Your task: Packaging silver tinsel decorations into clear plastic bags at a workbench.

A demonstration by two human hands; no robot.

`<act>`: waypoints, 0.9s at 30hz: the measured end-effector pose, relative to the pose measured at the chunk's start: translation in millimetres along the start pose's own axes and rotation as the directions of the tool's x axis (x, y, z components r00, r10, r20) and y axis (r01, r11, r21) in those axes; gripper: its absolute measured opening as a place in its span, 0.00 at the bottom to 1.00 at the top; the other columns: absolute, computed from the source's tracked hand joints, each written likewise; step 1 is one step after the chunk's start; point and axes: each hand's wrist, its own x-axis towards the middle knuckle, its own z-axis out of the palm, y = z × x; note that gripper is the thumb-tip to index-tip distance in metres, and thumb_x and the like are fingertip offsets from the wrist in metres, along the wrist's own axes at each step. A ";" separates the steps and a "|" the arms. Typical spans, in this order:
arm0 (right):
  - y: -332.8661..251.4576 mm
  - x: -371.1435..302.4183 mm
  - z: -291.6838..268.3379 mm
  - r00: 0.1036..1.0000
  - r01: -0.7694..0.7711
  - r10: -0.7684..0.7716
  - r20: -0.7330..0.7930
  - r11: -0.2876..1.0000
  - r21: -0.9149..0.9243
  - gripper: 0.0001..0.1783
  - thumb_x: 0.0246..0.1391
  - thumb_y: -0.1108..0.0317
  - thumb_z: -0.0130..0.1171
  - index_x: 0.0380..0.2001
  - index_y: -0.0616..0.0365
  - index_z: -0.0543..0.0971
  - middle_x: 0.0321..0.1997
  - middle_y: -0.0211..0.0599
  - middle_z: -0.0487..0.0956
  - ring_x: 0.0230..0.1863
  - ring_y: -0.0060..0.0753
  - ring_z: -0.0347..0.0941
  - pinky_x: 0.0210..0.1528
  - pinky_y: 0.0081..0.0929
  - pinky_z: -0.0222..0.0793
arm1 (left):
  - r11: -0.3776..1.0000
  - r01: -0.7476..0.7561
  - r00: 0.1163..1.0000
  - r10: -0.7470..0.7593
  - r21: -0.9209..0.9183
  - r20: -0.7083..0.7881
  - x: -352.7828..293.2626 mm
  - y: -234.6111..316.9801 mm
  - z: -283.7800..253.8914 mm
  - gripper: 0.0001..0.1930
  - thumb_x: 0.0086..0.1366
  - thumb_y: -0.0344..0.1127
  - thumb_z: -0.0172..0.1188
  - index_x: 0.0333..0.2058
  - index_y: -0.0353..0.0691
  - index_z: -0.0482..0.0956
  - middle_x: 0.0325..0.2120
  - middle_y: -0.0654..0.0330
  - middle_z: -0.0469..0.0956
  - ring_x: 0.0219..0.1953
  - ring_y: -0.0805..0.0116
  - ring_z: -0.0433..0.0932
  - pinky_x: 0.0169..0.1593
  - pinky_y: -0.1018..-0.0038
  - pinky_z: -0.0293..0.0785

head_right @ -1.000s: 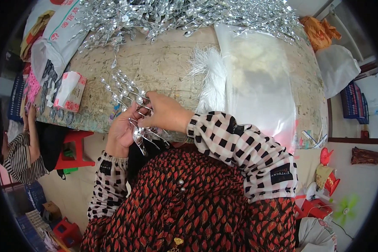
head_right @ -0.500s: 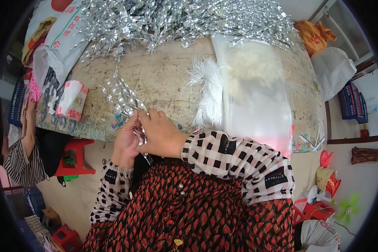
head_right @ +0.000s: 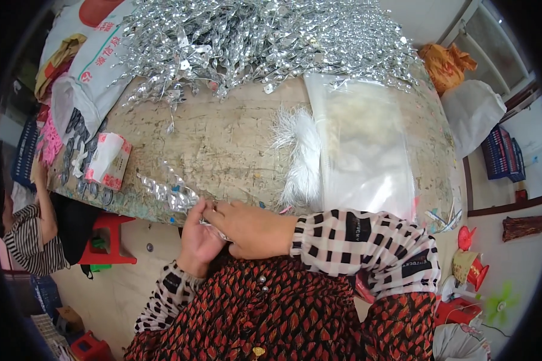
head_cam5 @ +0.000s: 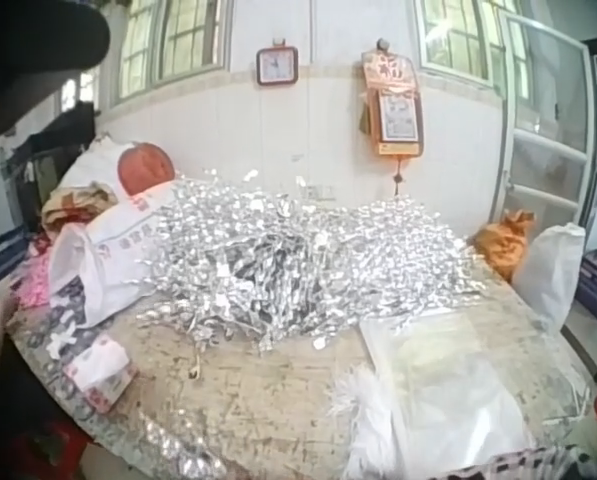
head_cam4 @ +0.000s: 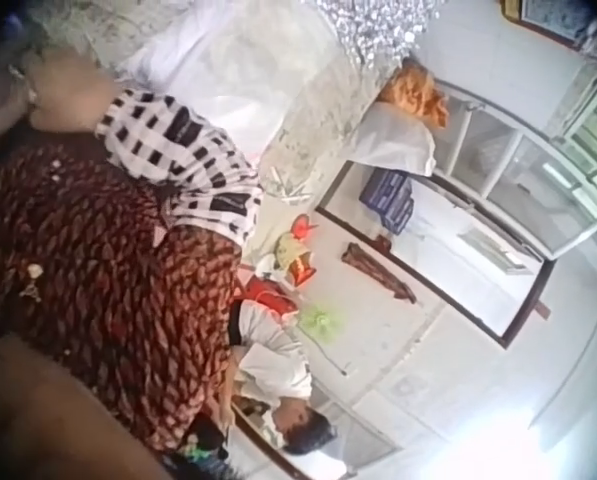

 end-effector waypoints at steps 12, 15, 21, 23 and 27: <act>113.7 147.6 -102.1 0.650 -0.481 -0.212 -0.730 0.629 -0.611 0.08 0.43 0.71 0.54 0.28 0.55 0.80 0.34 0.41 0.72 0.41 0.43 0.66 0.43 0.37 0.60 | 0.948 -0.311 0.948 0.314 0.071 -0.051 42.7 29.3 23.6 0.10 0.63 0.37 0.59 0.24 0.43 0.70 0.16 0.64 0.65 0.23 0.66 0.68 0.47 0.58 0.70; 111.2 161.2 -102.3 0.740 -0.523 -0.077 -0.668 0.559 -0.644 0.07 0.41 0.72 0.53 0.24 0.55 0.80 0.36 0.39 0.72 0.45 0.41 0.64 0.46 0.36 0.58 | 0.949 -0.313 0.947 0.315 0.045 -0.067 46.4 35.3 19.8 0.06 0.62 0.36 0.60 0.29 0.42 0.75 0.15 0.65 0.65 0.23 0.67 0.67 0.45 0.59 0.69; 79.3 129.0 -91.9 0.787 -0.450 0.206 -0.582 0.837 -0.312 0.09 0.50 0.70 0.50 0.31 0.62 0.77 0.28 0.43 0.77 0.29 0.40 0.74 0.32 0.39 0.67 | 0.950 -0.306 0.945 0.311 0.068 -0.097 46.9 43.7 15.2 0.08 0.61 0.34 0.60 0.38 0.40 0.78 0.15 0.65 0.64 0.23 0.69 0.67 0.46 0.60 0.70; 76.3 96.5 -81.9 0.861 -0.265 0.272 -0.429 0.961 0.078 0.12 0.56 0.65 0.48 0.35 0.65 0.73 0.23 0.45 0.77 0.20 0.38 0.75 0.26 0.38 0.70 | 0.958 -0.278 0.959 0.281 0.067 -0.042 51.0 38.7 18.3 0.08 0.61 0.34 0.60 0.38 0.39 0.77 0.18 0.64 0.68 0.25 0.69 0.69 0.46 0.61 0.71; 47.8 50.1 -25.8 0.869 -0.343 0.425 -0.252 0.886 0.312 0.14 0.56 0.61 0.50 0.36 0.63 0.74 0.25 0.44 0.77 0.23 0.33 0.77 0.30 0.33 0.71 | 0.972 -0.214 0.973 0.220 0.096 -0.062 57.7 27.9 27.4 0.11 0.61 0.34 0.60 0.41 0.34 0.76 0.28 0.59 0.77 0.33 0.66 0.76 0.44 0.67 0.73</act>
